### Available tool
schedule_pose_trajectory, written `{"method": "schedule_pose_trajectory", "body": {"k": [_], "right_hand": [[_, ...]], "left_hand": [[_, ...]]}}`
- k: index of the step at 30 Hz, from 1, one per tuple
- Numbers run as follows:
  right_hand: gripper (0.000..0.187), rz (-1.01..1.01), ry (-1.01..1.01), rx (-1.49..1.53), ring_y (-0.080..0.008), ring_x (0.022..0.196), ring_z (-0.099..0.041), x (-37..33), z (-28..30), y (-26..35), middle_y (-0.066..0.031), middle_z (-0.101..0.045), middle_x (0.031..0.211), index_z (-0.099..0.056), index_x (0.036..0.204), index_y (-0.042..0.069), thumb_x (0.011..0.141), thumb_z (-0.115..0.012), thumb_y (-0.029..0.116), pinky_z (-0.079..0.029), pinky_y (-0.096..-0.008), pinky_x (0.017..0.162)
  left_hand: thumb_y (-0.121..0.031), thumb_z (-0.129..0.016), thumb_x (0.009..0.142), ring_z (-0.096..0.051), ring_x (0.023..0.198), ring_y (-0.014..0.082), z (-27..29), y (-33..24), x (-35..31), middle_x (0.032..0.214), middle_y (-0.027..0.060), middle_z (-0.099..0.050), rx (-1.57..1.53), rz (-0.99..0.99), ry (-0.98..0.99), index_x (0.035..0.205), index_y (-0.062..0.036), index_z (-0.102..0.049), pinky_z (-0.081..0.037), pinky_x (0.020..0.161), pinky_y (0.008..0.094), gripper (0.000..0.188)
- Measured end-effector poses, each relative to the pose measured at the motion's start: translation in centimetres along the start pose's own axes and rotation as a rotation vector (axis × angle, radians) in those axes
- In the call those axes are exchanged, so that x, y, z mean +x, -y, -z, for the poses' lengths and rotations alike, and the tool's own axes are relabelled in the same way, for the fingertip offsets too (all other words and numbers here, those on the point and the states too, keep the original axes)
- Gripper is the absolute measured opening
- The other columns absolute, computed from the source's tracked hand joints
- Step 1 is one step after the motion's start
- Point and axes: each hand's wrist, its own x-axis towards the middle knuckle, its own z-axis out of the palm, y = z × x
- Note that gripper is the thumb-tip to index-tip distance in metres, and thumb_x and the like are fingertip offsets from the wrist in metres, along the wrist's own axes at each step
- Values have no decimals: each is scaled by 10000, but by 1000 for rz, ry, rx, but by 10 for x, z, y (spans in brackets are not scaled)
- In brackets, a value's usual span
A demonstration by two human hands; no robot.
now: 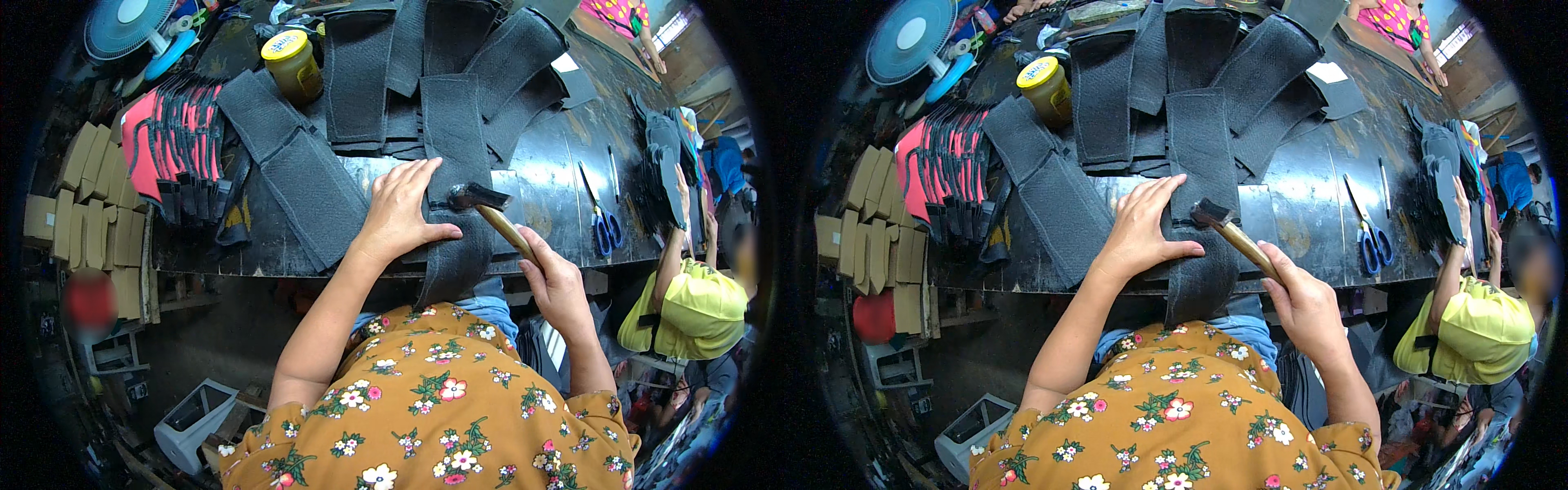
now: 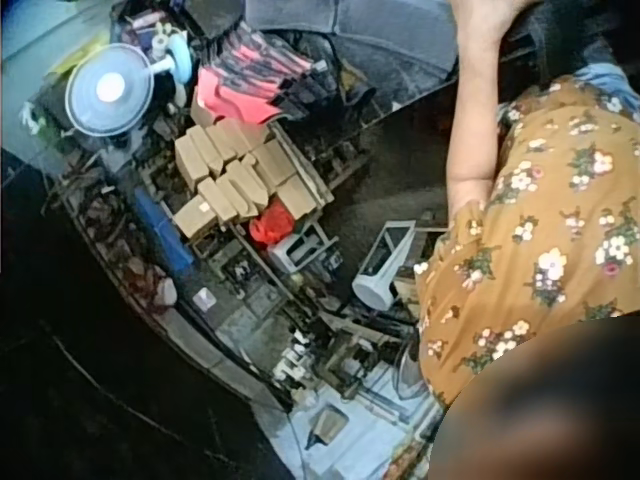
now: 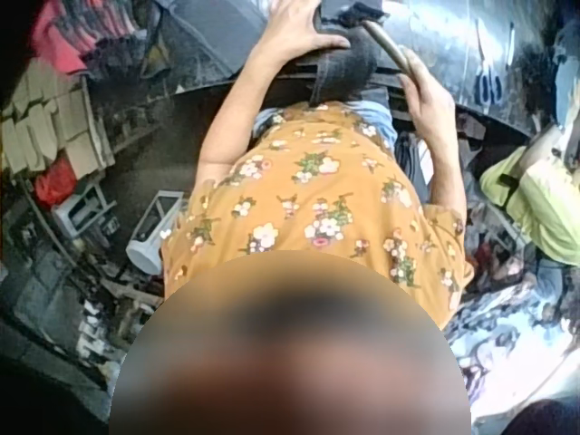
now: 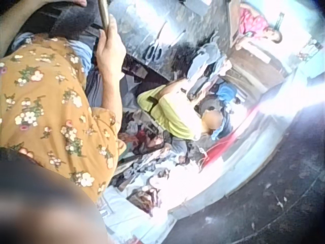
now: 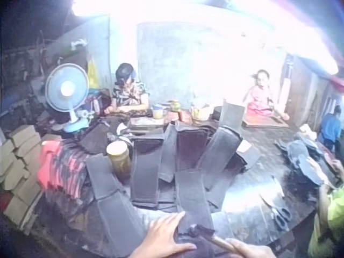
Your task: The person repeatedly picks up black fabric pieces, folds them, and uses a hammer to tap the edges on a workbench. The person also handles a yellow container and wipes the table surface. Finished pieces are stacked on the table.
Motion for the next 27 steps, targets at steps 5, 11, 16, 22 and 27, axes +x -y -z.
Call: {"method": "schedule_pose_trajectory", "body": {"k": [5, 11, 16, 22, 27], "right_hand": [[511, 47, 19, 16, -405, 1080, -707, 10, -6, 8, -226, -708, 1201, -556, 1465, 125, 971, -680, 90, -569, -423, 887], [505, 94, -17, 92, -407, 1119, -693, 16, -13, 13, -222, -703, 1231, -560, 1461, 117, 971, -678, 83, -568, -420, 910], [510, 145, -30, 112, -394, 1156, -692, 12, -3, 7, -217, -691, 1271, -560, 1467, 115, 972, -670, 67, -555, -402, 943], [492, -53, 38, 114, -362, 1204, -686, -3, 13, -10, -205, -682, 1333, -559, 1455, 58, 976, -667, 67, -530, -373, 998], [481, -62, -18, 112, -347, 1244, -669, -13, 15, -24, -205, -666, 1364, -551, 1457, 39, 986, -644, 45, -505, -369, 1036]], "left_hand": [[-540, -966, 559, -461, 1439, 351, -4, 2, -1, 1488, 165, -561, -24, -4, -31, 1518, -90, -487, -327, 1190, 502, 1162], [-512, -980, 552, -510, 1389, 359, -3, 3, 0, 1437, 185, -589, -59, -5, -61, 1499, -80, -490, -350, 1163, 510, 1150], [-494, -988, 530, -508, 1385, 368, -2, 4, 0, 1430, 178, -591, -96, 26, -46, 1478, -107, -500, -342, 1167, 495, 1134], [-512, -975, 539, -504, 1392, 360, -2, 1, 1, 1425, 179, -593, -62, 61, -13, 1458, -112, -516, -323, 1180, 506, 1102], [-512, -962, 562, -502, 1390, 360, 2, -1, 2, 1441, 174, -581, -41, 79, 11, 1476, -131, -499, -314, 1182, 508, 1093]]}}
